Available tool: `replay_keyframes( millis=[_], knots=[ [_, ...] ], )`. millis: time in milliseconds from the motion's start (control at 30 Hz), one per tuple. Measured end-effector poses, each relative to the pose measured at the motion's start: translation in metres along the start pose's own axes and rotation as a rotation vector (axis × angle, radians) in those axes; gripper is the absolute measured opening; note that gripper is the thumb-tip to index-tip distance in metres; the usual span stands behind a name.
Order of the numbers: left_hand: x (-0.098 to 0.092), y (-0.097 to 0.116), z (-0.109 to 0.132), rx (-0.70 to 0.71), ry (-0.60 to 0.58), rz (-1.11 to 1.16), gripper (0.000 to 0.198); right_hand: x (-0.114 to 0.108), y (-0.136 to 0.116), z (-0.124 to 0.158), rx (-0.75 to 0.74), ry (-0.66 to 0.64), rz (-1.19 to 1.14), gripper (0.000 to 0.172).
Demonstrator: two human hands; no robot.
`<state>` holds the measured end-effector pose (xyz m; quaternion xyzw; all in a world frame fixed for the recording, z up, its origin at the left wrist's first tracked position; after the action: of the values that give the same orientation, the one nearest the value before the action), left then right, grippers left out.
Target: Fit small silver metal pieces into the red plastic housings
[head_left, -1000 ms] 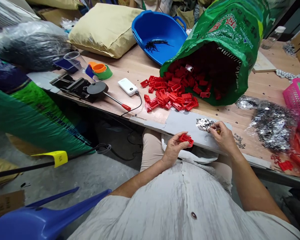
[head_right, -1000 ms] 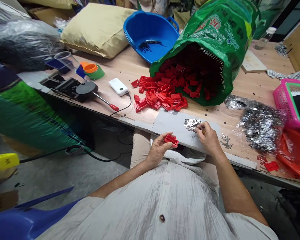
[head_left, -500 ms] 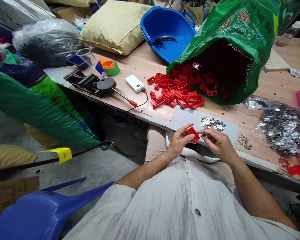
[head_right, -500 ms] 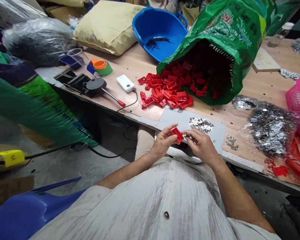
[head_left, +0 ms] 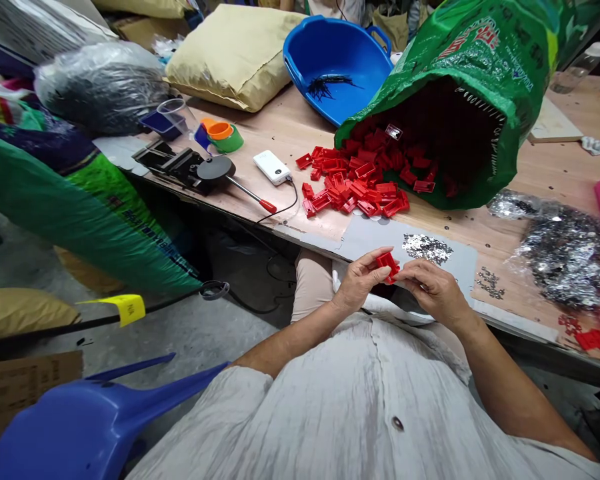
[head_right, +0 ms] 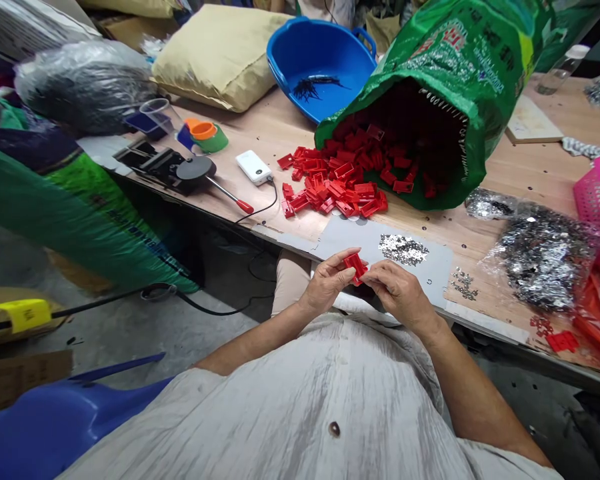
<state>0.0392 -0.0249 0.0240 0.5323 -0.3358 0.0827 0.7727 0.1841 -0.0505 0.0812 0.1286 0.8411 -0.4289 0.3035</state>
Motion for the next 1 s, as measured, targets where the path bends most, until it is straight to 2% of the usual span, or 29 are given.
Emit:
replay_keyframes(
  millis=[133, 433, 567, 700, 800, 1000],
  knots=[
    [-0.001, 0.0, -0.001, 0.02, -0.025, -0.06, 0.05, 0.002, 0.01, 0.005, 0.126, -0.055, -0.055, 0.016],
    [-0.002, 0.002, -0.003, 0.075, -0.046, -0.166, 0.046, 0.001, 0.025, 0.017, 0.361, -0.021, -0.102, 0.022],
    [-0.007, 0.005, -0.008, 0.138, -0.06, -0.269, 0.044, 0.004, 0.03, 0.018, 0.33, -0.046, -0.045, 0.029],
    [-0.019, 0.011, -0.02, 0.253, -0.03, -0.579, 0.039, 0.01, 0.038, 0.02, 0.284, -0.048, 0.072, 0.035],
    [-0.025, 0.012, -0.03, 0.27, -0.041, -0.775, 0.036, 0.014, 0.044, 0.02, 0.3, -0.047, 0.144, 0.032],
    [-0.027, 0.015, -0.043, 0.262, -0.113, -0.902, 0.039, 0.018, 0.05, 0.013, 0.327, -0.086, 0.201, 0.021]
  ],
)
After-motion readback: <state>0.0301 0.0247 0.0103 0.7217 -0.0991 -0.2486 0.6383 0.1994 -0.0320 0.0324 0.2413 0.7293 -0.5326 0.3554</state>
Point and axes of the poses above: each hand's wrist, its own z-axis away from the middle knuckle, its own x-axis out of the palm, y = z × x, the point moved 5 cm from there along -z, towards the middle knuckle, and after that the axes turned 4 degrees about -x, right-handed, at the moved point
